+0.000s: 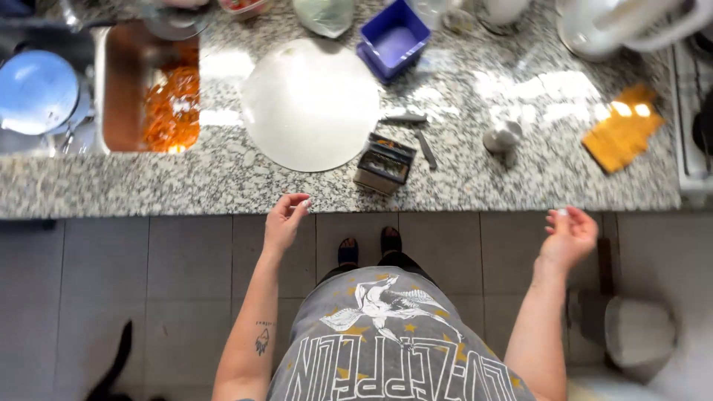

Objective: The person transfers rice into a container, then clears grated carrots from the sink into a colander and empties it into a trash bin.

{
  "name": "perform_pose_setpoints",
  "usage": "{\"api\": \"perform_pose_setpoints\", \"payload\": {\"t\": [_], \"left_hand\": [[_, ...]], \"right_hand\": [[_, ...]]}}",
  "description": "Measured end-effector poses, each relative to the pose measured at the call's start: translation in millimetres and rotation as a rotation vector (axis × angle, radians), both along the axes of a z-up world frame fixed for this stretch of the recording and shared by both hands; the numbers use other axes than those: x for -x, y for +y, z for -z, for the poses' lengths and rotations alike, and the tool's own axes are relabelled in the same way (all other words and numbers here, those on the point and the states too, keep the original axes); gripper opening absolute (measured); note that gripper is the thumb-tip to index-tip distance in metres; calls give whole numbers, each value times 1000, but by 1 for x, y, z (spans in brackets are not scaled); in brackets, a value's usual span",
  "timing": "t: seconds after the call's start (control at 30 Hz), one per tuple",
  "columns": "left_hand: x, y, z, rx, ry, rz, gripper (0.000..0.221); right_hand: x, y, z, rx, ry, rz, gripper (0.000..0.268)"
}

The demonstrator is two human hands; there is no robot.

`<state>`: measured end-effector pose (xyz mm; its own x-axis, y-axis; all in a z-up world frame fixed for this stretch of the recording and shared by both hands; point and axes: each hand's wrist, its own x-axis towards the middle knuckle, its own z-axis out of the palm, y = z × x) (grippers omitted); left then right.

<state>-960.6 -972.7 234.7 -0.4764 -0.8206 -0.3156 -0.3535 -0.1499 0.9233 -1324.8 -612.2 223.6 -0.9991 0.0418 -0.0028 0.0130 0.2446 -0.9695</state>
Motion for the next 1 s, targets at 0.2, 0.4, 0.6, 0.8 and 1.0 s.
{"api": "perform_pose_setpoints", "payload": {"t": [0.2,0.4,0.6,0.8,1.0], "left_hand": [[-25,41,12,-118,32,-244,17],[-50,88,-20,-287,-394,-243,18],[-80,115,-29,-418,-495,-255,25],[-131,103,-28,-482,-546,-234,29],[-224,67,-4,-249,-401,-231,28]], "right_hand": [[62,-119,-95,177,230,-207,13],[27,-218,-168,192,619,-699,16],[-26,-248,-194,249,771,-871,17],[-132,-261,-193,499,887,-981,8],[-249,-306,-190,244,837,-1274,15]]}}
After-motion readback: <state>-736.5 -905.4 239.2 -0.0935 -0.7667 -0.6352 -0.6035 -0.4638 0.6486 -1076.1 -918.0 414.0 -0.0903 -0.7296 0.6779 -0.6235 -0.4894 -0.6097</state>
